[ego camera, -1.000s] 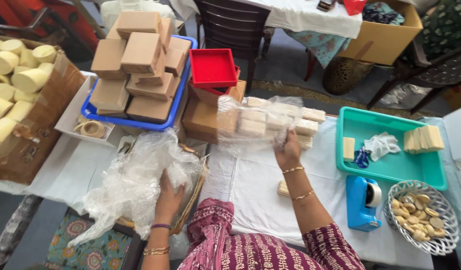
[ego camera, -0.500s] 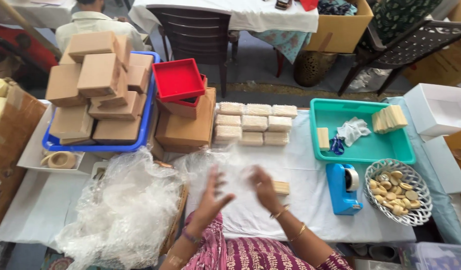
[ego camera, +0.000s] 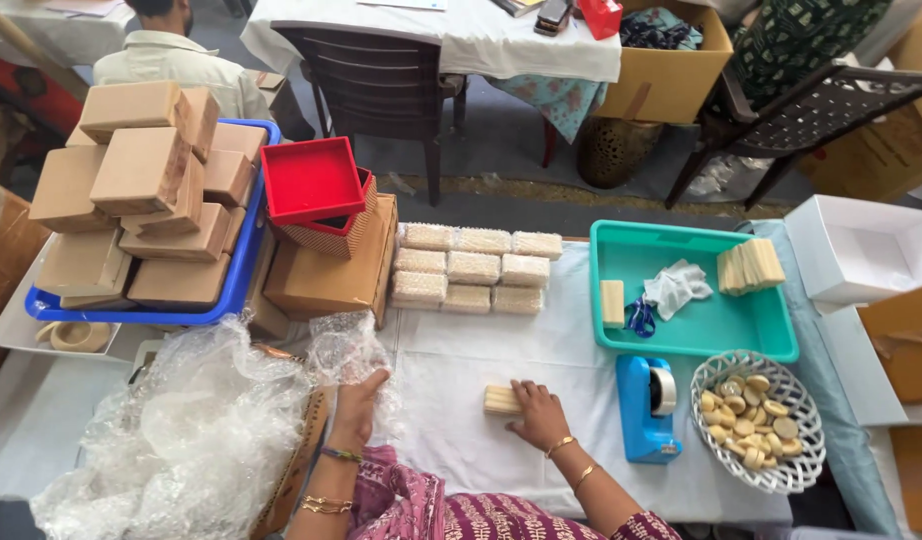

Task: The person wipes rectangular soap bars with a white cloth, places them into a wooden mold, and wraps the mold in bubble wrap. They then secure the wrapped package with tape from a blue dispenser and place it on a stack of finished items.

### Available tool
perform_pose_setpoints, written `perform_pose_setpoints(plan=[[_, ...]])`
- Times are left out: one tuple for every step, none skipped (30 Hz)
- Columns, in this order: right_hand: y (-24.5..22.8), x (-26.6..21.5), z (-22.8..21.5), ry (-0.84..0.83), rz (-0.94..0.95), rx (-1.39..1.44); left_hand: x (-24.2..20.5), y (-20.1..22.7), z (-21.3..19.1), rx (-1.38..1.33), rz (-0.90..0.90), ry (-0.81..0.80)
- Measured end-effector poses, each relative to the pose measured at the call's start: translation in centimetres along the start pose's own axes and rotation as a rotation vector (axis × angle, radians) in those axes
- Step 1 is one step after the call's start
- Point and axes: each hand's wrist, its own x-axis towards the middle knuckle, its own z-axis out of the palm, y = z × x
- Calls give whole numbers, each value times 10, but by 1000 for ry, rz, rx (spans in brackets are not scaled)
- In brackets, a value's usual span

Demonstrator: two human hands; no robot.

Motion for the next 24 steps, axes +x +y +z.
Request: perform_pose_setpoints(plan=[[5,4,-1,-4,-14,-1,1,5,10,-2,7,12],[9,8,-1,-16,-6,30,3,10,20,169,68,-33],[13,9,0,-34,5,61,3,14,28,341,121,-78],[24,16,5,-43,-4,60,7,10,40,340,119,-65],[35,19,11,20,31,143,10,5,52,755,225,-103],[46,22,18,83,67,226,14,0,64,1171,326,-146],[55,22,11,71,68,225,5,5,89,1170,313,-143],[64,22,5,140,149,368,-4,12,115,1356,213,-318],[72,22,-1,213,235,511,-11,18,140,1534,107,-505],[71,21,-15,204,241,510,-9,-13,137,1532,96,-509],[71,21,-31,215,292,648,-7,-45,137,1614,123,-636],[71,20,-47,227,344,786,-5,-77,136,1692,152,-766],[71,23,-55,228,356,782,-11,-83,141,1687,150,-779],[71,26,-62,208,313,903,-18,-88,145,1725,171,-872],[70,30,-69,187,267,1023,-25,-92,149,1762,192,-965],[63,30,-70,187,278,1021,-31,-97,150,1757,189,-976],[55,33,-71,117,216,1102,-37,-100,151,1727,248,-984],[47,34,-71,47,154,1183,-44,-103,151,1695,306,-992],[40,36,-66,48,155,1184,-47,-111,148,1696,307,-994],[32,38,-60,-10,104,1172,-52,-118,144,1654,357,-969],[24,42,-57,-66,46,1158,-53,-125,142,1614,412,-940],[24,41,-53,-62,41,1158,-49,-146,131,1617,417,-938],[23,42,-50,-46,48,1186,-44,-165,121,1454,345,-863],[23,43,-46,-30,54,1214,-38,-185,110,1290,276,-788]])
